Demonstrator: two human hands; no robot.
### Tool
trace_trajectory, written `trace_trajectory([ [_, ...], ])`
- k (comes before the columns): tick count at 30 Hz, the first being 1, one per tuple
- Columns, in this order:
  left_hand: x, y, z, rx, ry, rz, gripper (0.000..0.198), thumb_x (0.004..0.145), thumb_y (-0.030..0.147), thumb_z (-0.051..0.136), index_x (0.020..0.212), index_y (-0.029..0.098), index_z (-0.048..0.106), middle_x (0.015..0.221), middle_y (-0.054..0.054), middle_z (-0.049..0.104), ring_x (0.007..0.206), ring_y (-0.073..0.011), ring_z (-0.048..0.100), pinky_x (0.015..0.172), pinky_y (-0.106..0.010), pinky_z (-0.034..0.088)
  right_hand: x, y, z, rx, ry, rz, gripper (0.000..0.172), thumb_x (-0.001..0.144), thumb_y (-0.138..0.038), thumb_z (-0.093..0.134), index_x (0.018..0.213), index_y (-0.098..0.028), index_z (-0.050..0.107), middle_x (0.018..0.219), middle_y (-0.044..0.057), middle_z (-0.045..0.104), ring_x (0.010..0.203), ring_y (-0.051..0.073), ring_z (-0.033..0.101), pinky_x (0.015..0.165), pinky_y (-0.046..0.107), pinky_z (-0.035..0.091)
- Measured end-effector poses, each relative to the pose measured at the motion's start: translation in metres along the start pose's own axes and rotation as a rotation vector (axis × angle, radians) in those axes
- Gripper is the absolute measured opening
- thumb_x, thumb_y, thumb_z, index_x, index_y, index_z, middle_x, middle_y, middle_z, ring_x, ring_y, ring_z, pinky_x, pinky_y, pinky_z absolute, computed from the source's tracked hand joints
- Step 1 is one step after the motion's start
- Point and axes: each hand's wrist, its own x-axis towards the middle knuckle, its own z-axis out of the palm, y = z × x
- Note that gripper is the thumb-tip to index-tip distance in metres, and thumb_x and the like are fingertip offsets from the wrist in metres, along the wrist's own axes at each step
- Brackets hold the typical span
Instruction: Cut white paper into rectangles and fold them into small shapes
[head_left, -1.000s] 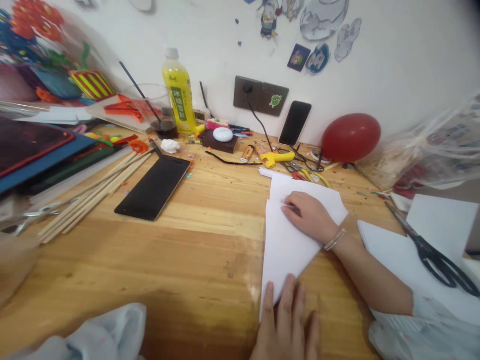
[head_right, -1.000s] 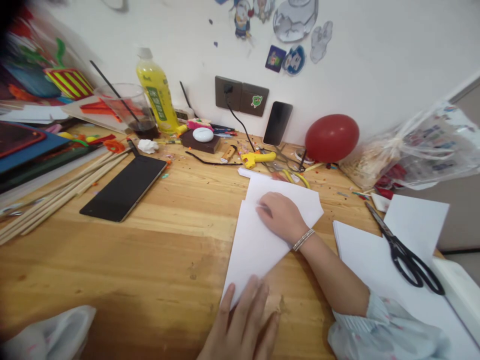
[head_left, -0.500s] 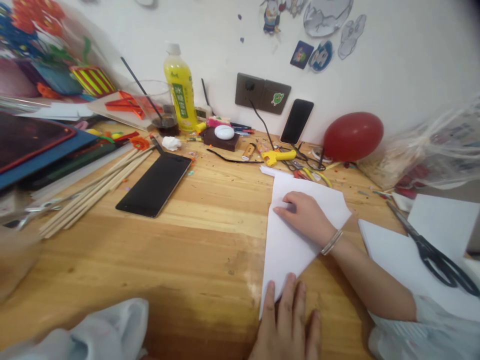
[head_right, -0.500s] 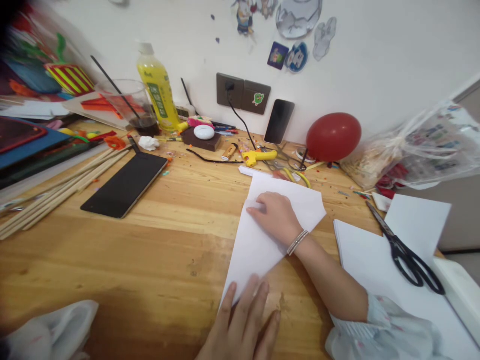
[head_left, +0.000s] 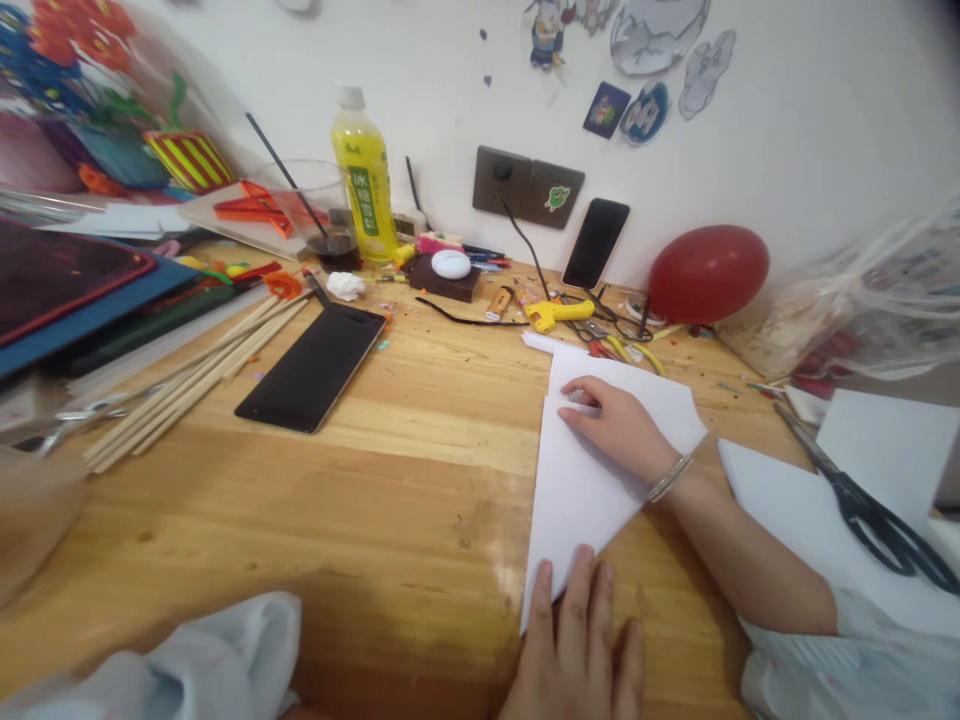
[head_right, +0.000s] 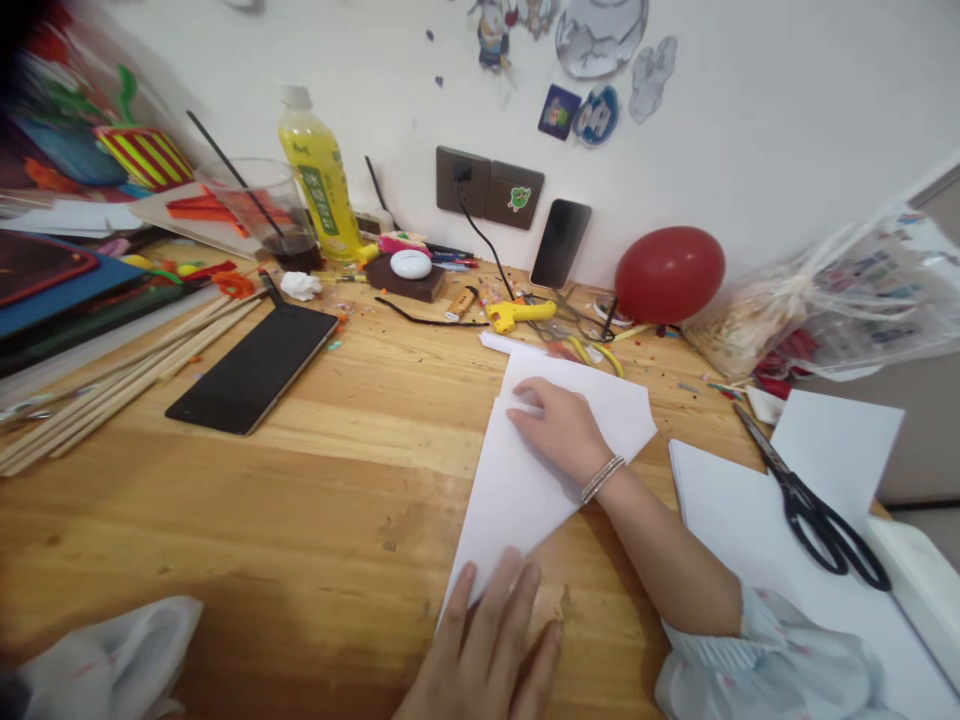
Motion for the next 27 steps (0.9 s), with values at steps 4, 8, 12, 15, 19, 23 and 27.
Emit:
trace_trajectory([
  [4,0.001,-0.002,-0.003,0.022,-0.017,0.029,0.026,0.090,0.037,0.045,0.109,0.032,0.061,0.117,-0.002,0.064,0.114,-0.0284,0.051,0.092,-0.052,0.027,0.000,0.003,0.000,0.005,-0.003,-0.054,0.031,0.079,-0.030,0.056,0.107,-0.022,0.063,0.091,0.006,0.063,0.086,0.023,0.058,0.077,0.035,0.043],
  [8,0.001,-0.003,-0.003,0.025,-0.012,0.046,0.026,0.091,0.036,0.042,0.107,0.031,0.061,0.116,-0.001,0.064,0.114,-0.0292,0.051,0.093,-0.053,0.024,0.000,0.007,0.003,0.028,-0.001,-0.071,0.033,0.079,-0.029,0.057,0.110,-0.020,0.063,0.089,0.006,0.059,0.085,0.022,0.057,0.078,0.034,0.044],
  [12,0.001,-0.002,-0.001,0.024,-0.011,0.050,0.026,0.091,0.034,0.042,0.108,0.030,0.061,0.117,-0.002,0.064,0.114,-0.0297,0.050,0.093,-0.053,0.024,0.002,0.013,0.005,0.061,-0.009,-0.076,0.033,0.079,-0.026,0.057,0.111,-0.021,0.062,0.089,0.004,0.058,0.085,0.021,0.058,0.080,0.034,0.045],
  [15,0.000,-0.002,0.000,0.016,-0.024,0.055,0.027,0.091,0.034,0.041,0.109,0.029,0.061,0.118,-0.003,0.063,0.114,-0.0302,0.050,0.093,-0.053,0.023,0.002,0.015,0.006,0.079,-0.008,-0.079,0.033,0.079,-0.025,0.057,0.112,-0.021,0.062,0.090,0.004,0.058,0.085,0.020,0.058,0.081,0.034,0.045],
  [19,0.000,-0.001,0.000,0.029,-0.019,0.060,0.028,0.093,0.033,0.037,0.108,0.029,0.061,0.117,-0.003,0.063,0.114,-0.0299,0.050,0.092,-0.054,0.023,0.003,0.016,0.007,0.089,0.006,-0.085,0.033,0.078,-0.025,0.058,0.110,-0.022,0.062,0.088,0.003,0.058,0.083,0.020,0.059,0.081,0.034,0.045],
  [23,0.000,-0.001,-0.001,0.024,-0.013,0.052,0.030,0.093,0.031,0.036,0.109,0.029,0.061,0.118,-0.002,0.063,0.113,-0.0300,0.051,0.092,-0.052,0.024,0.003,0.015,0.007,0.088,0.015,-0.088,0.032,0.077,-0.027,0.058,0.109,-0.023,0.062,0.088,0.003,0.058,0.083,0.021,0.058,0.080,0.035,0.045],
  [27,0.000,-0.003,-0.002,0.025,0.006,0.065,0.028,0.092,0.031,0.039,0.109,0.027,0.061,0.116,-0.003,0.064,0.112,-0.0300,0.051,0.091,-0.052,0.024,0.003,0.015,0.006,0.079,0.016,-0.089,0.032,0.077,-0.027,0.058,0.108,-0.021,0.062,0.088,0.003,0.058,0.082,0.021,0.057,0.080,0.036,0.045],
])
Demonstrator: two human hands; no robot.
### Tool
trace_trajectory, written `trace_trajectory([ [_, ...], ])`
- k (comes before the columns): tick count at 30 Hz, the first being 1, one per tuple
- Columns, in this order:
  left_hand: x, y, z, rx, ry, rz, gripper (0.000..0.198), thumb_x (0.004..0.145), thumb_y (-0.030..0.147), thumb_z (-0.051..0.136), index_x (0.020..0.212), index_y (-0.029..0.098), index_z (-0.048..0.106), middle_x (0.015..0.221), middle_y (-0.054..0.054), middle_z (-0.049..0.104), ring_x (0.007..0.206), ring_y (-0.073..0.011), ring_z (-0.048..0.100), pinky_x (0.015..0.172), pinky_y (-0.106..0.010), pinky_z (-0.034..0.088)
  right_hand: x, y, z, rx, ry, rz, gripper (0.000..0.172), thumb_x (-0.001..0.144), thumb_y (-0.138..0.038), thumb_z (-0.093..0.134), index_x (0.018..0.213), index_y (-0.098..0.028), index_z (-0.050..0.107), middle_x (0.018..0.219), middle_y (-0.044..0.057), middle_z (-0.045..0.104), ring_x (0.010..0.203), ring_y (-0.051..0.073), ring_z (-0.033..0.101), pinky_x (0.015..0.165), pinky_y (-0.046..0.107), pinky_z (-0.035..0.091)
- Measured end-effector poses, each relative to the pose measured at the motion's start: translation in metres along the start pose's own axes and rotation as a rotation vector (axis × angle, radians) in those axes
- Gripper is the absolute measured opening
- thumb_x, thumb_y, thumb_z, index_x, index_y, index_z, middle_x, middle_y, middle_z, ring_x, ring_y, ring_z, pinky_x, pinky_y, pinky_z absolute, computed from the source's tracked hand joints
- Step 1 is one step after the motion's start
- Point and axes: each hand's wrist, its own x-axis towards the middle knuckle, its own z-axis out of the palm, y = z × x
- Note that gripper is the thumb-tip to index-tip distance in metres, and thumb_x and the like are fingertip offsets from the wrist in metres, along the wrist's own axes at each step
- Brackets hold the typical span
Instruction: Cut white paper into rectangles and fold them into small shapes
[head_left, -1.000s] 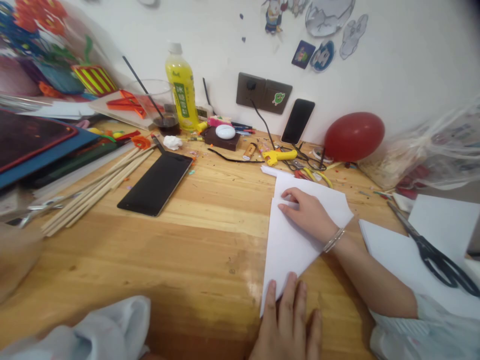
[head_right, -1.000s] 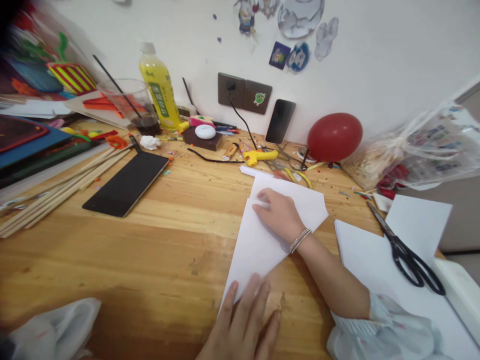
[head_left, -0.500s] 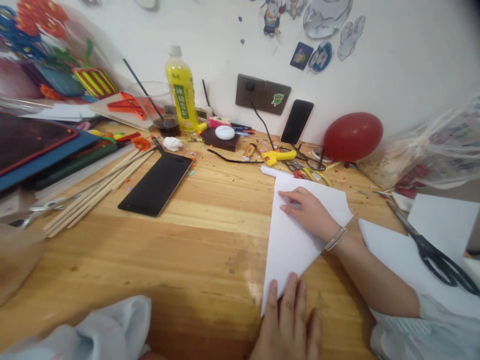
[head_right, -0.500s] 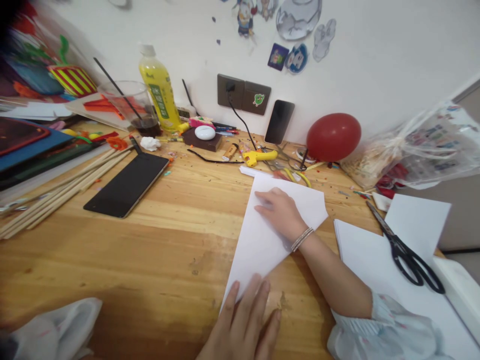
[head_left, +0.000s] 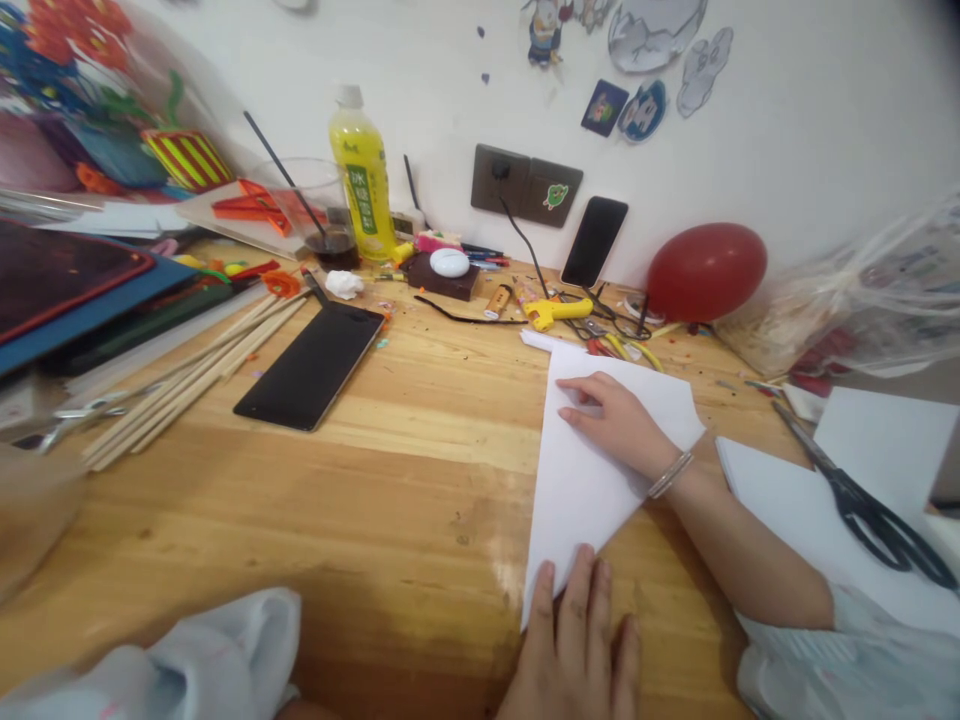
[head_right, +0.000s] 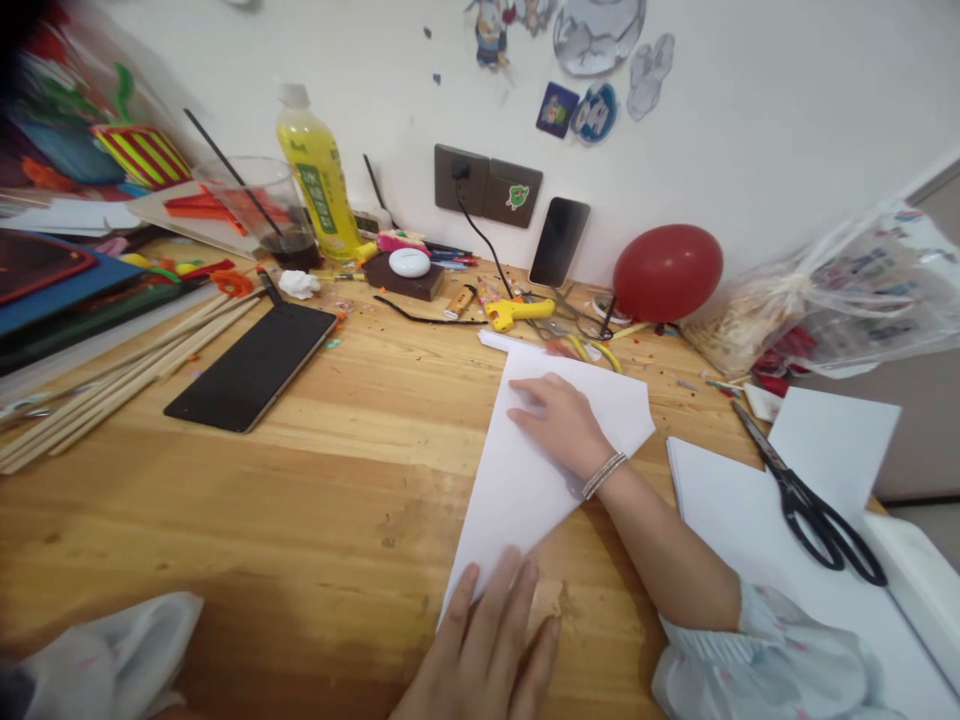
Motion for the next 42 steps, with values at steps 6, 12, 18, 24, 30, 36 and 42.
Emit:
trace_trajectory([
  [6,0.000,-0.002,0.000,0.013,0.012,0.035,0.028,0.091,0.033,0.040,0.110,0.026,0.061,0.115,-0.004,0.064,0.110,-0.0303,0.053,0.090,-0.052,0.026,0.000,0.000,-0.001,-0.005,-0.011,-0.019,0.032,0.078,-0.025,0.058,0.109,-0.022,0.061,0.087,0.003,0.057,0.082,0.021,0.057,0.079,0.036,0.045],
  [12,0.000,0.000,0.000,0.008,0.001,0.008,0.028,0.091,0.034,0.041,0.109,0.028,0.061,0.115,-0.004,0.064,0.112,-0.0306,0.051,0.091,-0.053,0.025,-0.001,-0.004,-0.003,-0.118,-0.046,-0.144,0.035,0.083,-0.020,0.052,0.116,-0.029,0.059,0.086,0.004,0.055,0.083,0.022,0.053,0.077,0.037,0.043],
  [18,0.001,0.001,-0.002,0.019,-0.034,-0.011,0.028,0.091,0.035,0.041,0.110,0.030,0.061,0.117,-0.002,0.063,0.114,-0.0295,0.050,0.092,-0.053,0.025,-0.005,-0.013,-0.002,-0.323,0.004,-0.269,0.028,0.088,-0.022,0.048,0.110,-0.027,0.065,0.084,0.007,0.054,0.079,0.022,0.049,0.070,0.034,0.041],
  [24,-0.001,0.002,-0.003,0.047,-0.016,-0.010,0.026,0.091,0.036,0.041,0.107,0.031,0.062,0.115,-0.001,0.065,0.111,-0.0272,0.053,0.091,-0.050,0.028,-0.007,-0.016,-0.002,-0.382,0.005,-0.312,0.029,0.089,-0.021,0.045,0.111,-0.023,0.064,0.086,0.009,0.054,0.080,0.023,0.048,0.070,0.036,0.042],
  [30,-0.007,0.011,-0.001,0.126,0.156,-0.079,0.014,0.085,0.032,0.057,0.097,0.030,0.062,0.096,0.002,0.072,0.098,-0.0227,0.061,0.083,-0.044,0.036,-0.007,-0.018,-0.004,-0.367,-0.018,-0.299,0.029,0.090,-0.021,0.044,0.112,-0.022,0.062,0.088,0.009,0.053,0.081,0.024,0.048,0.073,0.037,0.044],
  [36,-0.005,0.017,0.004,0.095,0.263,-0.170,0.010,0.081,0.029,0.062,0.090,0.027,0.060,0.092,0.004,0.073,0.096,-0.0210,0.062,0.081,-0.042,0.040,-0.008,-0.018,-0.003,-0.355,-0.021,-0.293,0.030,0.090,-0.023,0.042,0.113,-0.023,0.062,0.088,0.009,0.053,0.082,0.024,0.048,0.073,0.038,0.044],
  [42,-0.008,0.025,0.009,0.085,0.280,-0.234,0.011,0.078,0.034,0.064,0.087,0.028,0.063,0.094,0.003,0.073,0.096,-0.0225,0.061,0.080,-0.043,0.040,-0.005,-0.011,0.000,-0.347,-0.008,-0.299,0.031,0.091,-0.024,0.041,0.114,-0.026,0.061,0.089,0.009,0.054,0.082,0.025,0.048,0.072,0.039,0.044],
])
